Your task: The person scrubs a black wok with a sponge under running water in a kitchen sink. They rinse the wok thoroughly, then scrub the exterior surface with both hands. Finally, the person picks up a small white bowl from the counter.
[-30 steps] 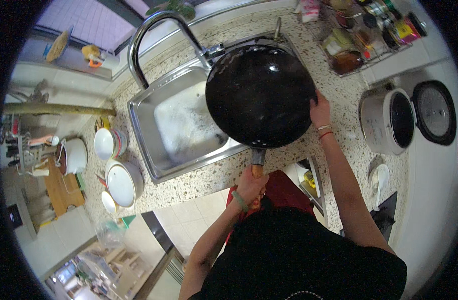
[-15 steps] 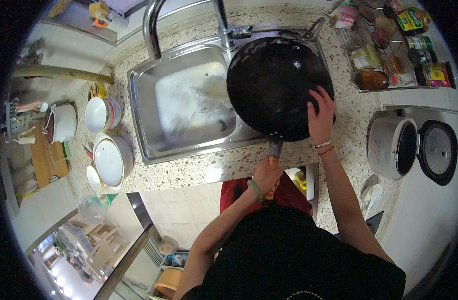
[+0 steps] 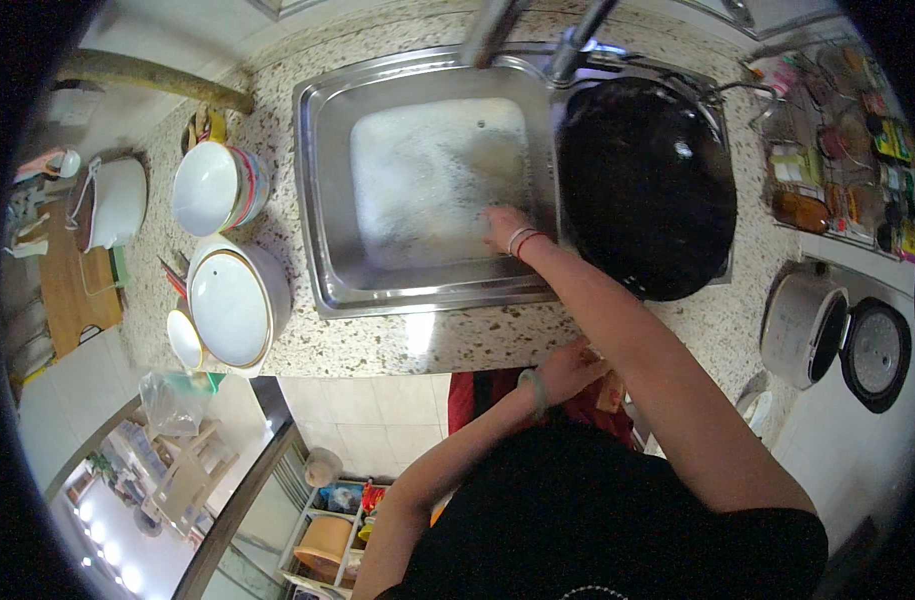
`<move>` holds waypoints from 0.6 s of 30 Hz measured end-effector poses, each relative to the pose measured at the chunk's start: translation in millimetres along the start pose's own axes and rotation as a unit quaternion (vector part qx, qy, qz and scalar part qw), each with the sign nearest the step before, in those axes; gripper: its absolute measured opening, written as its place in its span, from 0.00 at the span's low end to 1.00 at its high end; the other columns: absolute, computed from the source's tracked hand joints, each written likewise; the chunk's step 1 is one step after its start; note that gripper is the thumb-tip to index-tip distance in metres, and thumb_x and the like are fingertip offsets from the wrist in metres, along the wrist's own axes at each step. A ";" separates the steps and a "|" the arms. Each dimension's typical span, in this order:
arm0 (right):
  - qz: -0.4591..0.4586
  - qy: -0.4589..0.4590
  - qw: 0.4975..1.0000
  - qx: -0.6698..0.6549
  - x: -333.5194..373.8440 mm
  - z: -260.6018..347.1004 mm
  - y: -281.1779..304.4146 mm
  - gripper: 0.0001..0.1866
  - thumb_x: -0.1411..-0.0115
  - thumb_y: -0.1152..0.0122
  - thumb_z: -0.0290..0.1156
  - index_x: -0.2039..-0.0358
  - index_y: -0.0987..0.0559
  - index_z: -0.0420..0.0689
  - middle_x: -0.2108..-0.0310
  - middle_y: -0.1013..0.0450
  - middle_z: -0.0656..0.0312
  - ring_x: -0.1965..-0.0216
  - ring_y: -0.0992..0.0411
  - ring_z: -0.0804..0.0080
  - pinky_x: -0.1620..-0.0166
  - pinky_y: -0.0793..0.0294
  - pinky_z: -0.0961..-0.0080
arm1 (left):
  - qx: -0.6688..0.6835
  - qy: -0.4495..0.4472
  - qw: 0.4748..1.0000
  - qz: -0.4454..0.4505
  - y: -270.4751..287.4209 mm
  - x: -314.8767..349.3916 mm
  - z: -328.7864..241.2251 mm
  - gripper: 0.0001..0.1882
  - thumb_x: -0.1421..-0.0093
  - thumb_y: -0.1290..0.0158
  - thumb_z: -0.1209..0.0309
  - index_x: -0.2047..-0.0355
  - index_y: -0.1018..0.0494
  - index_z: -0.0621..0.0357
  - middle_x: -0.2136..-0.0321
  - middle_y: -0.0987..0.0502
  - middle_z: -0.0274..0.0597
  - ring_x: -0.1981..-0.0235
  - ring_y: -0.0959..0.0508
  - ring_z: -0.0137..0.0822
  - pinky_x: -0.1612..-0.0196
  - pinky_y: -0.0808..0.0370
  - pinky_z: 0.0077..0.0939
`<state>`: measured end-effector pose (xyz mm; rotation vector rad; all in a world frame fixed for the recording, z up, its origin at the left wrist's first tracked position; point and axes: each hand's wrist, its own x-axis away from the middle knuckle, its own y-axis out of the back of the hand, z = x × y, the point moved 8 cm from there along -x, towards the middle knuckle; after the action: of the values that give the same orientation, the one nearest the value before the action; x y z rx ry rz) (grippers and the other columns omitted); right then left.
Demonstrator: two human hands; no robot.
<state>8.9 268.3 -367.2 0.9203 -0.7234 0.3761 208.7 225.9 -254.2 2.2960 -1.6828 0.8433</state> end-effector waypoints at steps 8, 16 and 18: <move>0.082 -0.078 0.992 0.057 -32.8 -9.5 -35.8 0.24 0.47 0.39 0.36 0.53 0.29 0.36 0.53 0.30 0.44 0.54 0.29 0.53 0.53 0.27 0.59 | 0.170 0.088 0.981 0.011 68.6 39.1 19.1 0.16 0.35 0.56 0.68 0.49 0.34 0.61 0.63 0.24 0.41 0.66 0.25 0.28 0.61 0.26 0.24; 0.004 0.024 1.000 -0.014 -27.1 17.7 -18.8 0.28 0.46 0.42 0.45 0.49 0.30 0.41 0.48 0.32 0.49 0.48 0.33 0.53 0.46 0.33 0.63 | 0.168 0.059 0.984 0.014 69.3 28.1 16.8 0.15 0.35 0.56 0.67 0.51 0.33 0.60 0.66 0.24 0.40 0.67 0.25 0.27 0.63 0.27 0.22; 0.030 0.015 0.999 -0.019 -32.5 19.2 -41.7 0.29 0.47 0.43 0.47 0.50 0.29 0.43 0.50 0.30 0.50 0.48 0.32 0.53 0.46 0.33 0.62 | 0.180 0.059 0.982 -0.005 80.1 35.0 18.6 0.15 0.35 0.57 0.67 0.51 0.33 0.59 0.65 0.24 0.39 0.67 0.25 0.26 0.63 0.27 0.22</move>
<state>2.4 229.1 -407.0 0.8567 -0.7296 0.4281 148.5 160.9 -265.8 2.4102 -1.5740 1.3516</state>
